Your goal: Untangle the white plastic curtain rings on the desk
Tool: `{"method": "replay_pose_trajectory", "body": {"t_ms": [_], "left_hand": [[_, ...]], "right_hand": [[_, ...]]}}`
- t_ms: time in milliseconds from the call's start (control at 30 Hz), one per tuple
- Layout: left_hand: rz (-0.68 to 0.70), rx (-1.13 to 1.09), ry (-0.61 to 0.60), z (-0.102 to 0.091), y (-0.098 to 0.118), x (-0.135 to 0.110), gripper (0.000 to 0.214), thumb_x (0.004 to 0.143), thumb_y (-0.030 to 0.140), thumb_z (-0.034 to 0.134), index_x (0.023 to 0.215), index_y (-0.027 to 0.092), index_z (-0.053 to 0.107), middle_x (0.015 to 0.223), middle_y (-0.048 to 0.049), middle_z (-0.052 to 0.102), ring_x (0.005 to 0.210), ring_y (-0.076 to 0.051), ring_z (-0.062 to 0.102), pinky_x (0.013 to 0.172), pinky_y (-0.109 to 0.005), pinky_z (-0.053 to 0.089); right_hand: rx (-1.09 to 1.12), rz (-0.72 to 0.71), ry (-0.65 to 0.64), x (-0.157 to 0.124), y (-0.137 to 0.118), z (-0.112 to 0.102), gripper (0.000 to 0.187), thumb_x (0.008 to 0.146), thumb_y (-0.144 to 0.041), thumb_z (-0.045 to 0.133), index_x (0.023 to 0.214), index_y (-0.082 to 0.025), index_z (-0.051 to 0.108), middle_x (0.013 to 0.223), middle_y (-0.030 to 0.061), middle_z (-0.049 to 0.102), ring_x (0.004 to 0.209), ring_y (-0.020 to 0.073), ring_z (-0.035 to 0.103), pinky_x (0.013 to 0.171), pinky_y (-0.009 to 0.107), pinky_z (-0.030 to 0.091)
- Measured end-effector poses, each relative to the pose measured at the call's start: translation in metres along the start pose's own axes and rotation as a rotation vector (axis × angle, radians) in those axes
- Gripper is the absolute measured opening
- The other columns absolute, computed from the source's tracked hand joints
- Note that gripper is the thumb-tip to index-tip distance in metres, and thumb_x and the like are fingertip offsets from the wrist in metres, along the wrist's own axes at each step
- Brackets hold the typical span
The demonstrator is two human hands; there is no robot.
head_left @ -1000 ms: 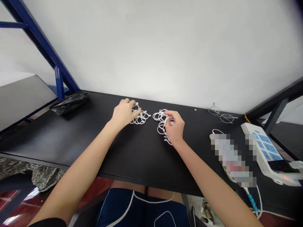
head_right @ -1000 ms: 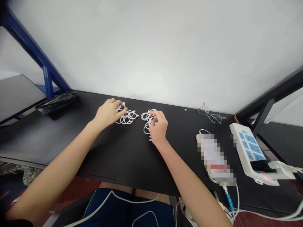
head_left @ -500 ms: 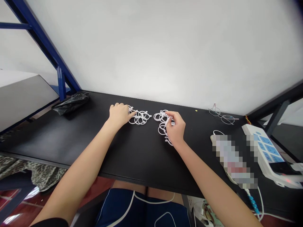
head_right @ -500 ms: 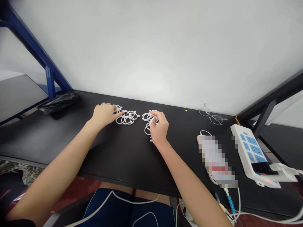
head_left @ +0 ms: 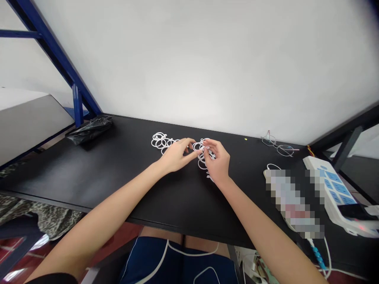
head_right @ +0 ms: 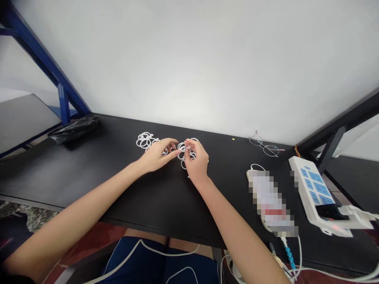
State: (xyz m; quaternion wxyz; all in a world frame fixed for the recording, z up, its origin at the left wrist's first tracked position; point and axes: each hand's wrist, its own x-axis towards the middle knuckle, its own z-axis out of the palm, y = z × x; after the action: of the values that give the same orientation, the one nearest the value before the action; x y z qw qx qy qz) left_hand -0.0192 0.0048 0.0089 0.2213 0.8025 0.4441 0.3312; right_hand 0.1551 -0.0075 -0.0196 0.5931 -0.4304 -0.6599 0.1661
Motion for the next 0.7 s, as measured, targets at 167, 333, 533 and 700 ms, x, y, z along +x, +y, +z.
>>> {"method": "replay_pose_trajectory", "body": {"t_ms": [167,333,533,700], "left_hand": [[-0.13,-0.478,-0.366,0.003,-0.001,0.002,0.051,0.091,0.061,0.045,0.108,0.016,0.062,0.099,-0.0071,0.066,0.079,-0.017,0.066,0.067,-0.028,0.051],[-0.224,-0.795,-0.519,-0.004,-0.003,0.004,0.045,0.088,0.058,0.055,0.1,0.015,0.065,0.099,-0.0068,0.063,0.083,-0.017,0.067,0.068,-0.027,0.053],[-0.265,-0.886,-0.498,-0.004,-0.004,0.002,0.039,0.08,0.04,0.073,0.111,0.019,0.063,0.101,-0.0061,0.066,0.083,-0.014,0.066,0.069,-0.025,0.052],[-0.198,-0.949,-0.431,-0.003,-0.011,0.003,0.042,0.072,0.022,0.081,0.109,0.02,0.061,0.111,-0.0069,0.065,0.087,-0.016,0.068,0.077,-0.029,0.054]], "right_hand": [[0.062,-0.028,-0.027,-0.001,-0.006,0.001,0.017,0.086,-0.018,0.063,0.102,-0.022,0.063,0.102,0.0066,0.071,0.099,0.0214,0.071,0.091,0.038,0.058],[0.077,-0.045,-0.064,-0.002,-0.012,0.0,0.018,0.086,-0.019,0.065,0.103,-0.023,0.064,0.104,0.0056,0.072,0.099,0.0216,0.071,0.089,0.037,0.059],[0.076,-0.103,-0.058,-0.003,-0.012,0.0,0.024,0.083,-0.014,0.063,0.106,-0.022,0.064,0.105,0.0071,0.07,0.097,0.0216,0.069,0.089,0.04,0.058],[0.085,-0.118,-0.071,-0.003,-0.017,-0.002,0.024,0.087,-0.015,0.054,0.107,-0.022,0.064,0.103,0.0071,0.07,0.093,0.0206,0.068,0.086,0.04,0.057]]}}
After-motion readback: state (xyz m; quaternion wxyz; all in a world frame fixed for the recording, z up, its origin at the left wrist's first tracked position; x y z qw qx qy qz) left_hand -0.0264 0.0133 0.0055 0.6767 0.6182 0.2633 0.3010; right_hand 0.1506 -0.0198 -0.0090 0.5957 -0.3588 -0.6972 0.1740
